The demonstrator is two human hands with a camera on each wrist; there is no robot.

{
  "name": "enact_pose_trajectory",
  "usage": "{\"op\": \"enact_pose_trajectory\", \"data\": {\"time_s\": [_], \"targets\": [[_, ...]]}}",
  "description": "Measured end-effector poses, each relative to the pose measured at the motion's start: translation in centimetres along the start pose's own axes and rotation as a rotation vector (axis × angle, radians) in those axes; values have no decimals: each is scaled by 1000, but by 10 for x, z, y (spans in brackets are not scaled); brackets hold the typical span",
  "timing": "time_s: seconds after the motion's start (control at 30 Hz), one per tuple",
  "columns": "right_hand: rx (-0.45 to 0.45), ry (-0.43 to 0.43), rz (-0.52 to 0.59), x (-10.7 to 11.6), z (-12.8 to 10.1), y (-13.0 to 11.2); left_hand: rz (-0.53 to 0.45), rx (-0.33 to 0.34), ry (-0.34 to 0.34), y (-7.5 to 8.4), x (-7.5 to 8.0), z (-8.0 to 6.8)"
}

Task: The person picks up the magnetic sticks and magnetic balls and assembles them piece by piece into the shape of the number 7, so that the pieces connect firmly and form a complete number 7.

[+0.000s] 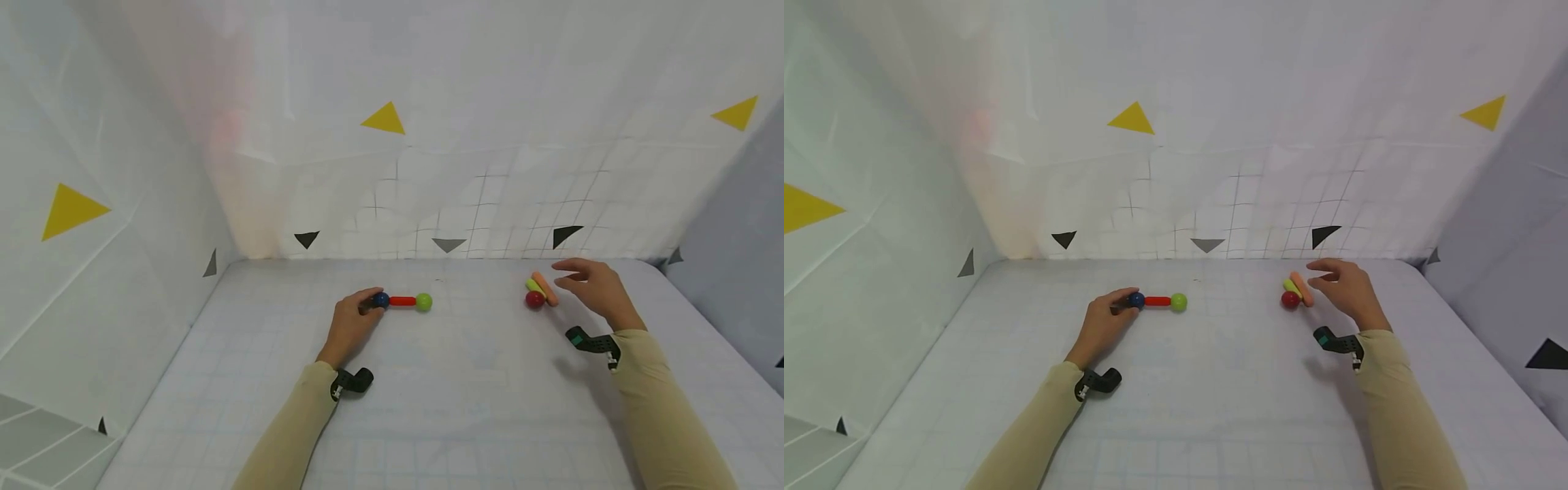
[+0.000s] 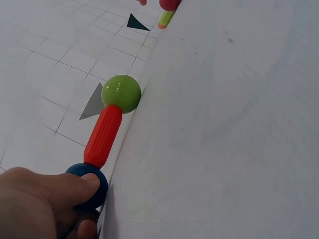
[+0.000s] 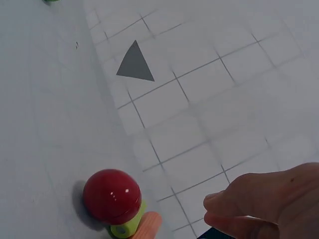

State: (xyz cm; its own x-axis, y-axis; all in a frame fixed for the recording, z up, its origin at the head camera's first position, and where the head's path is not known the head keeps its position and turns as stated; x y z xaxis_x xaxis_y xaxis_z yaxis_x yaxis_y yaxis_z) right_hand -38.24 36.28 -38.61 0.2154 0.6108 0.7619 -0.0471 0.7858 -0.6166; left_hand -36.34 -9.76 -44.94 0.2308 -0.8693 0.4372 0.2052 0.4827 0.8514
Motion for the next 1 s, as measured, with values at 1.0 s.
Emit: {"op": "enact_pose_trajectory", "data": {"time_s": [1.0], "targets": [[193, -139, -189, -32, -3, 17, 5, -10, -18, 5, -6, -2]]}}
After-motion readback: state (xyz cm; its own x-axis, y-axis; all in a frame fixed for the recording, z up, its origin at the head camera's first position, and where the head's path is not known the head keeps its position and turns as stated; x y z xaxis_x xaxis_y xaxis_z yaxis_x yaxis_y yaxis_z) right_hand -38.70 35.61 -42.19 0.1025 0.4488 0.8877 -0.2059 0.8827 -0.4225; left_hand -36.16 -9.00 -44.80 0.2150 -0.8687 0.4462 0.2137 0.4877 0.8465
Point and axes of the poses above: each hand's wrist, its own z-axis towards the middle knuckle, its own x-axis out of the back of the hand, y = z × x, the point moved 10 cm from there along z, towards the middle knuckle, and after that the axes turned 11 degrees about y, right-handed, at the moved point
